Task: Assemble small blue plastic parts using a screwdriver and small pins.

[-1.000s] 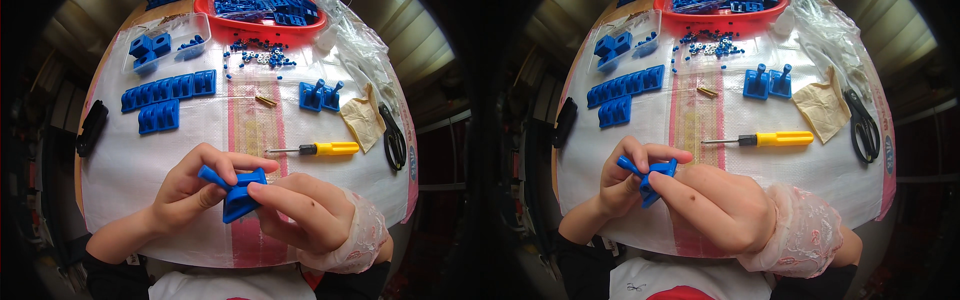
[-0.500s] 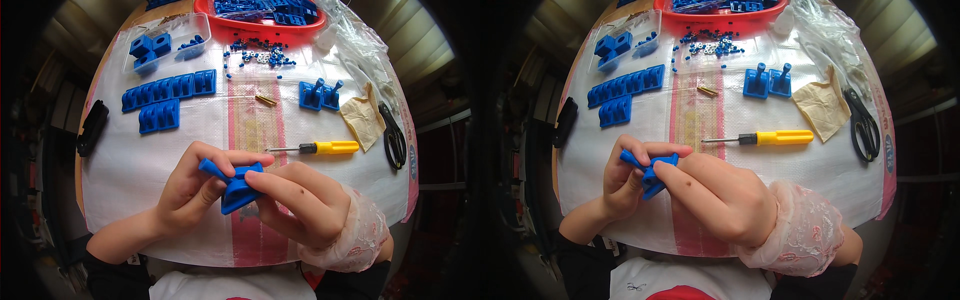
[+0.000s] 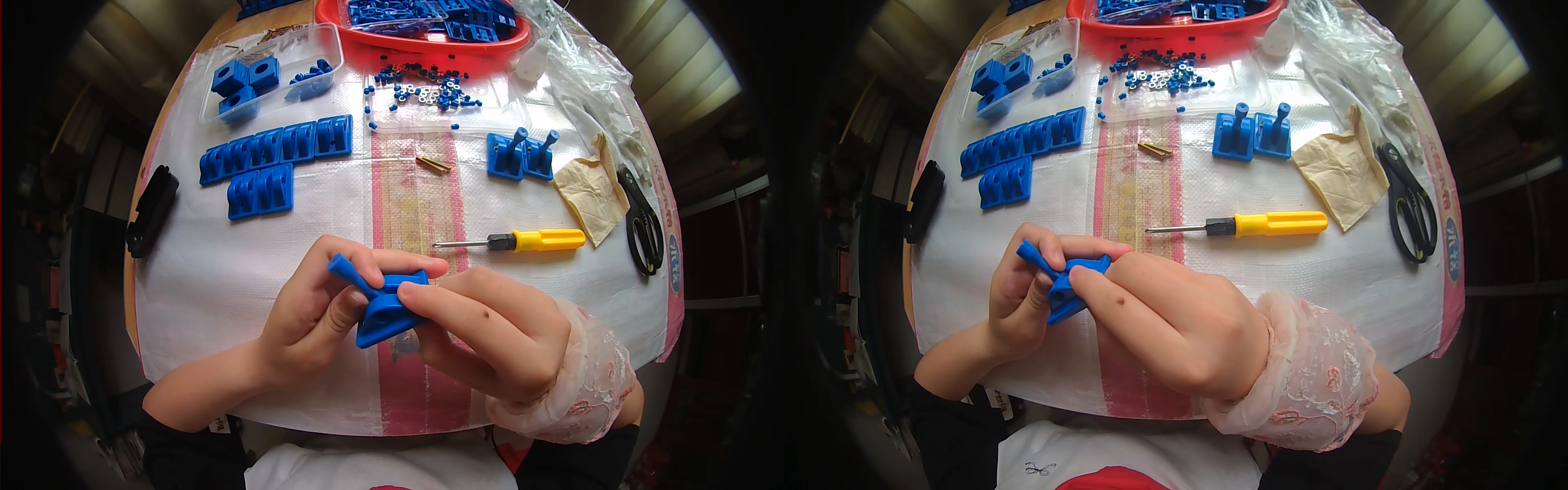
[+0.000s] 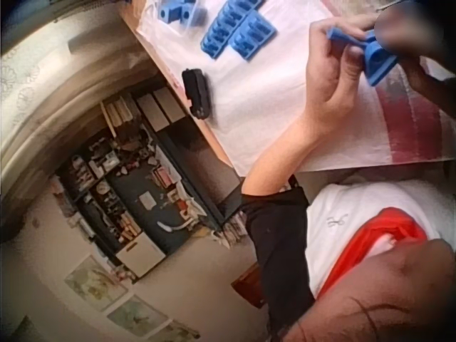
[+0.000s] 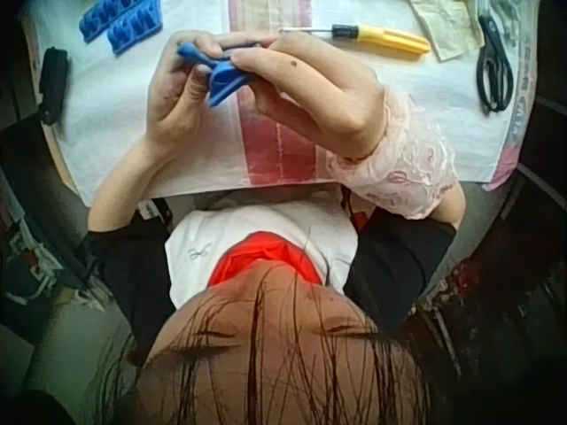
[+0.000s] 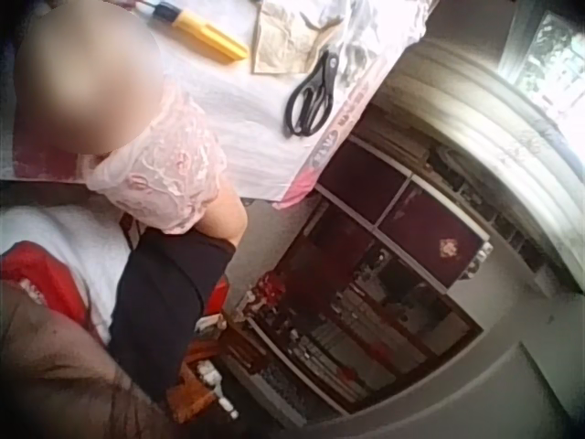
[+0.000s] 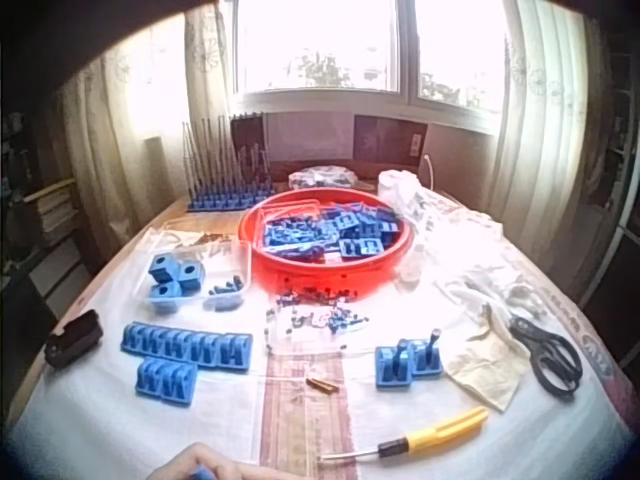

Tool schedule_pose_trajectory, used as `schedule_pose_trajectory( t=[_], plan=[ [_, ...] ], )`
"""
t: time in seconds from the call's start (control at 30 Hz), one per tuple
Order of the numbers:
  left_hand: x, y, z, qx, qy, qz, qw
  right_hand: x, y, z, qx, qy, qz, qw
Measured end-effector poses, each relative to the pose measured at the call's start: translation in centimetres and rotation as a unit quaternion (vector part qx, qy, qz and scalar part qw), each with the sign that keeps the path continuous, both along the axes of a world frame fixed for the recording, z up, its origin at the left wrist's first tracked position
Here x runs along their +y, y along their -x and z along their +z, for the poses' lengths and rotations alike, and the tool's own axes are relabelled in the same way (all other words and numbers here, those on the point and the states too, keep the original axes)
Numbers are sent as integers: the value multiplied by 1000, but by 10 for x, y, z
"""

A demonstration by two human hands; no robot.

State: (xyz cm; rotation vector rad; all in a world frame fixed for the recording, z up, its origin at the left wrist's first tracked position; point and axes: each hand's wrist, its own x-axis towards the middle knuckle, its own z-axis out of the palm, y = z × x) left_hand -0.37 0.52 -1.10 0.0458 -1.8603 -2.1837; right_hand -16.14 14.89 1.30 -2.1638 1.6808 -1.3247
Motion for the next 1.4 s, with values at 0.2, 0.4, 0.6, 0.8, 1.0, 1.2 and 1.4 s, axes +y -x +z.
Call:
schedule_pose_trajectory(
  t=[0.2,0.4,0.6,0.8,1.0,1.2,1.4],
  plan=[
    [-3,-1,-4,14,-2,-18,1000,0,1,-1,7,1,9,1000],
    [-2,-2,-3,14,-12,-21,1000,-4,1,-5,24,50,11,998],
    [-3,-2,-3,15,-15,-25,999,-5,0,-4,34,62,10,997],
    [-1,0,-3,22,-22,-21,999,-5,2,-6,31,68,4,997],
    [-3,-2,-1,2,-9,18,1000,-1,3,3,-60,9,-20,998],
    [-2,-1,-3,0,13,41,999,8,7,10,-93,-10,62,994],
    [0,-1,-4,8,41,59,997,5,4,7,-55,-23,62,996]
  ],
)
